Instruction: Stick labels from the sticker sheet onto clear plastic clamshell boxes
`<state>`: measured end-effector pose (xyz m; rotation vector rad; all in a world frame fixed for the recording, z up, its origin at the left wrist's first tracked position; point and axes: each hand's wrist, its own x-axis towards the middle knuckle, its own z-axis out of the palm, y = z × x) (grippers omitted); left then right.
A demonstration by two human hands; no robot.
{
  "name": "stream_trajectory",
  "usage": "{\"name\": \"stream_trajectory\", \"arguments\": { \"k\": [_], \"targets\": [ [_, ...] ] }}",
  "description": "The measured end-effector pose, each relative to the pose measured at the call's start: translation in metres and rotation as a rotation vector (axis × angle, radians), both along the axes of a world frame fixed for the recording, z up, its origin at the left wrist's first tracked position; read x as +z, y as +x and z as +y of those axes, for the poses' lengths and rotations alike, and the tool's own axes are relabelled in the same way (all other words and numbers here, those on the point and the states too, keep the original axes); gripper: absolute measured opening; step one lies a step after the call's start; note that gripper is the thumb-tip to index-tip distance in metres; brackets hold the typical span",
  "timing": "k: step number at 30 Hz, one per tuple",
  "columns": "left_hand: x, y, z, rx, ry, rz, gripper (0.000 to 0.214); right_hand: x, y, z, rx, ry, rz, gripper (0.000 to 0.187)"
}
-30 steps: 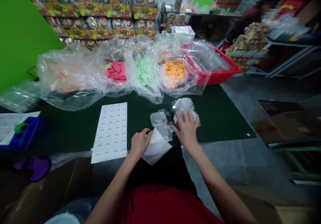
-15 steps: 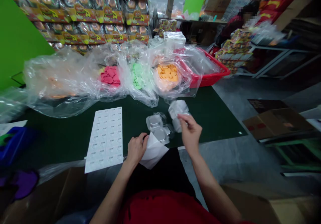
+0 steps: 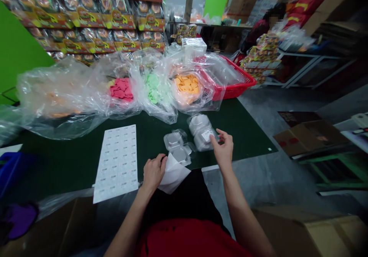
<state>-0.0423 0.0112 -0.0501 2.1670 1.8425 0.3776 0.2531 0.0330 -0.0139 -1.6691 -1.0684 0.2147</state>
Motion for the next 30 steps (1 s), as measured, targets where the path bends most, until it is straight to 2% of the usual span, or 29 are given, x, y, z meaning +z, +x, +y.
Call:
{"name": "stream_trajectory", "arguments": {
  "k": [4,7,10,14,15,17,19,20,22,24,27,30],
  "targets": [
    [-0.002,0.0,0.0,-0.003,0.008,0.002,0.035,-0.001,-0.007,0.001,-0.019,-0.044,-0.304,0.045],
    [-0.002,0.0,0.001,0.004,0.001,0.014,0.036,0.0,-0.009,0.006,0.054,-0.154,-0.496,0.041],
    [-0.001,0.001,0.001,0.013,-0.002,0.012,0.035,0.008,-0.009,0.009,0.121,-0.227,-0.6,0.041],
    [0.002,-0.002,-0.002,-0.025,-0.017,-0.027,0.035,0.025,-0.024,-0.003,0.096,-0.113,-0.547,0.054],
    [0.003,-0.004,-0.003,-0.039,-0.033,-0.036,0.034,0.026,-0.031,-0.008,0.15,-0.071,-0.509,0.054],
    [0.005,-0.009,-0.004,-0.054,-0.074,-0.056,0.034,0.021,-0.049,-0.019,0.345,-0.049,-0.418,0.051],
    [0.009,-0.013,-0.005,-0.051,-0.104,-0.101,0.037,0.006,-0.066,-0.025,0.516,-0.122,-0.344,0.05],
    [0.011,-0.014,-0.005,-0.053,-0.105,-0.144,0.039,-0.003,-0.072,-0.025,0.55,-0.177,-0.322,0.051],
    [0.016,-0.013,-0.006,-0.098,-0.081,-0.276,0.041,-0.02,-0.081,-0.022,0.541,-0.268,-0.301,0.055],
    [0.02,-0.007,-0.008,-0.199,-0.057,-0.418,0.041,-0.029,-0.085,-0.017,0.52,-0.299,-0.29,0.055],
    [0.023,0.003,-0.013,-0.309,-0.095,-0.54,0.042,-0.026,-0.089,-0.012,0.521,-0.271,-0.297,0.052],
    [0.021,0.007,-0.017,-0.299,-0.127,-0.587,0.041,-0.015,-0.094,-0.018,0.544,-0.255,-0.393,0.046]
  ]
}}
